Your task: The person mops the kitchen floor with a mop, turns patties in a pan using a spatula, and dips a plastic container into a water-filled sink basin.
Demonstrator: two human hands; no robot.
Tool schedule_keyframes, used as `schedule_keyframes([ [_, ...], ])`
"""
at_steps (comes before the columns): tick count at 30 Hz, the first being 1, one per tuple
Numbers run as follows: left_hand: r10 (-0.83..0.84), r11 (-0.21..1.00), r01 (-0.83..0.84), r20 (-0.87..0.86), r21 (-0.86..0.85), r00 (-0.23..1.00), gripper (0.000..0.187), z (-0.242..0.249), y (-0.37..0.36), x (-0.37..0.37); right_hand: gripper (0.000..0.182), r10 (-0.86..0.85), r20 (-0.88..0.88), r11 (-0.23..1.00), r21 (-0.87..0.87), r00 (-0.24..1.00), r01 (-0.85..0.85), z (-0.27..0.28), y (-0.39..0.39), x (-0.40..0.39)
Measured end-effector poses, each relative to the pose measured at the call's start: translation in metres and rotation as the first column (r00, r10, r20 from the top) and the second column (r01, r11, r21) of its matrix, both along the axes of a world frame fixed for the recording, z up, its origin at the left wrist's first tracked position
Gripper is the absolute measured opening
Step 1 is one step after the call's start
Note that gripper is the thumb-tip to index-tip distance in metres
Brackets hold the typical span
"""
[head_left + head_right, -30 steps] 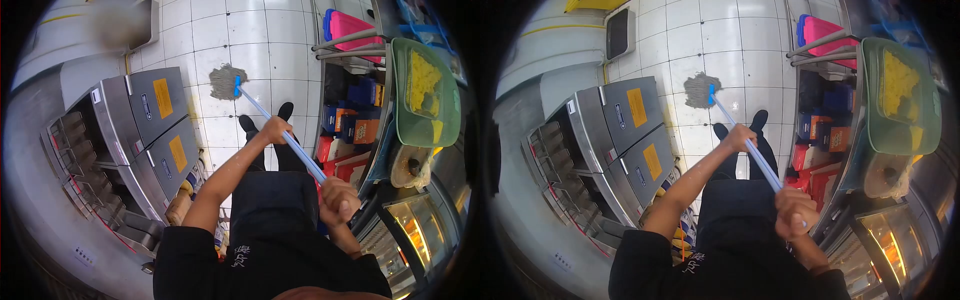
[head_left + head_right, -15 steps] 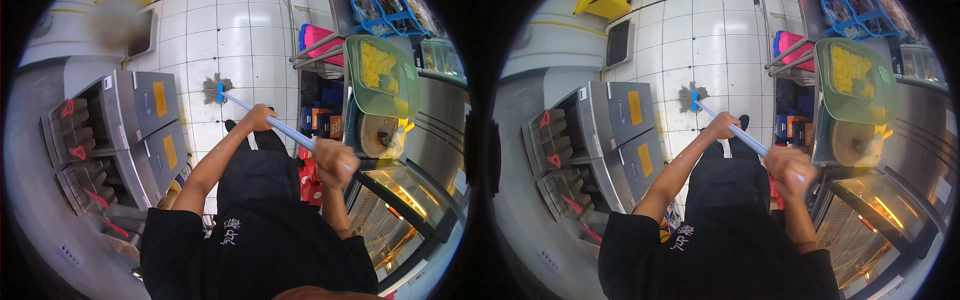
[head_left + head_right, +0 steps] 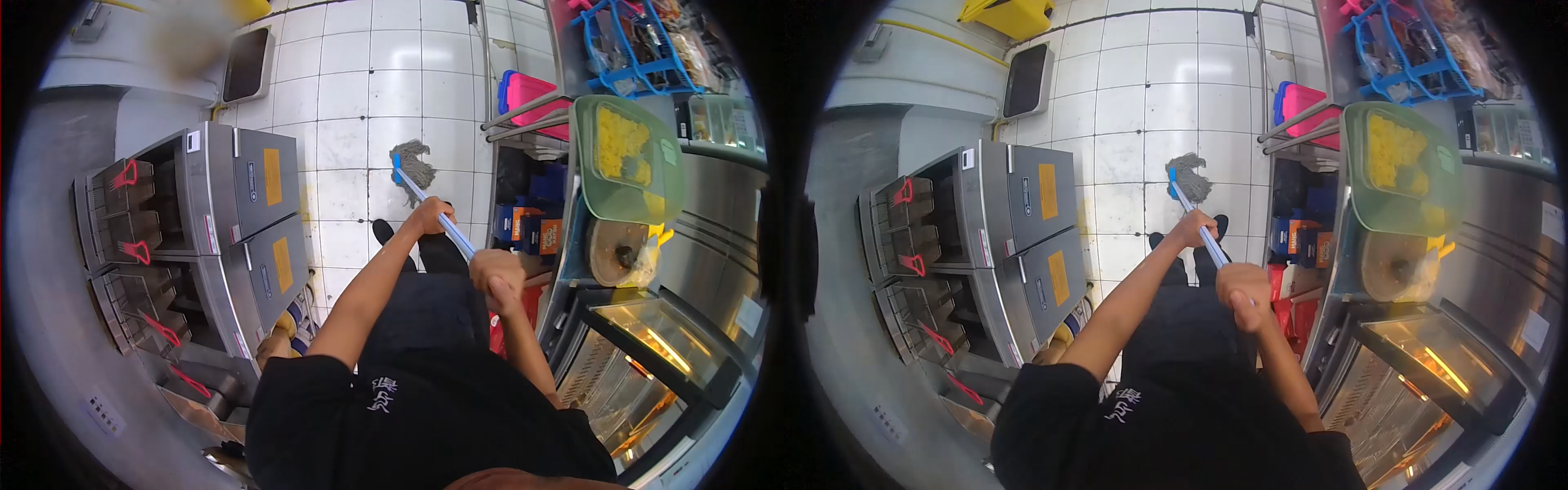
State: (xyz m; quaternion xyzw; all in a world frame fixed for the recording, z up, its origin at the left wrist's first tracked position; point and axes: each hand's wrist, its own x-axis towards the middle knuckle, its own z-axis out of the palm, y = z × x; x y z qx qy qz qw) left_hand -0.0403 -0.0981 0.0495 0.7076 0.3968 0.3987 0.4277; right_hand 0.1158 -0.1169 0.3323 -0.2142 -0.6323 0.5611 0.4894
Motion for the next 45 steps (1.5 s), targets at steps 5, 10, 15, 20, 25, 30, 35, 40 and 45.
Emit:
schedule_keyframes([
  [5, -0.075, 0.991, 0.070, 0.047, 0.112, 0.996, 0.007, 0.009, 0.041, 0.043, 0.036, -0.291, 0.029, 0.915, -0.284, 0.956, 0.287, 0.020, 0.022, 0.048],
  [10, -0.096, 0.988, 0.086, 0.076, 0.129, 0.992, 0.004, -0.085, 0.024, 0.073, 0.026, -0.248, -0.079, 0.961, -0.144, 0.965, 0.236, -0.078, -0.006, 0.063],
  [15, -0.109, 0.984, 0.097, 0.076, 0.147, 0.991, 0.004, -0.156, -0.003, 0.105, 0.037, 0.477, -0.246, 0.879, 0.120, 0.844, -0.462, -0.167, -0.002, 0.102],
  [20, -0.119, 0.992, 0.128, 0.303, -0.009, 0.945, 0.015, 0.167, 0.029, 0.035, 0.046, 0.154, 0.040, 0.982, 0.104, 0.987, -0.157, 0.175, 0.050, -0.038],
  [25, -0.095, 0.994, 0.105, 0.271, -0.023, 0.958, 0.023, 0.062, 0.038, 0.058, 0.044, -0.057, 0.308, 0.998, -0.021, 0.950, 0.067, 0.106, 0.046, -0.024],
  [30, -0.179, 0.984, 0.175, 0.207, 0.037, 0.962, 0.013, -0.017, 0.063, 0.116, 0.040, -0.455, 0.240, 0.890, 0.095, 0.858, 0.446, 0.011, 0.052, 0.017],
  [35, -0.255, 0.964, 0.260, 0.079, -0.062, 0.964, 0.018, -0.025, 0.070, 0.132, 0.038, -0.303, 0.097, 0.953, 0.019, 0.948, 0.303, -0.033, 0.065, 0.023],
  [40, -0.375, 0.914, 0.362, -0.042, -0.181, 0.926, 0.029, 0.001, 0.067, 0.182, 0.043, -0.424, -0.114, 0.898, -0.181, 0.899, 0.401, -0.019, 0.038, 0.177],
  [45, -0.325, 0.931, 0.298, -0.106, -0.213, 0.940, 0.027, -0.020, 0.058, 0.132, 0.036, -0.486, -0.227, 0.865, -0.262, 0.844, 0.428, -0.042, 0.033, 0.159],
])
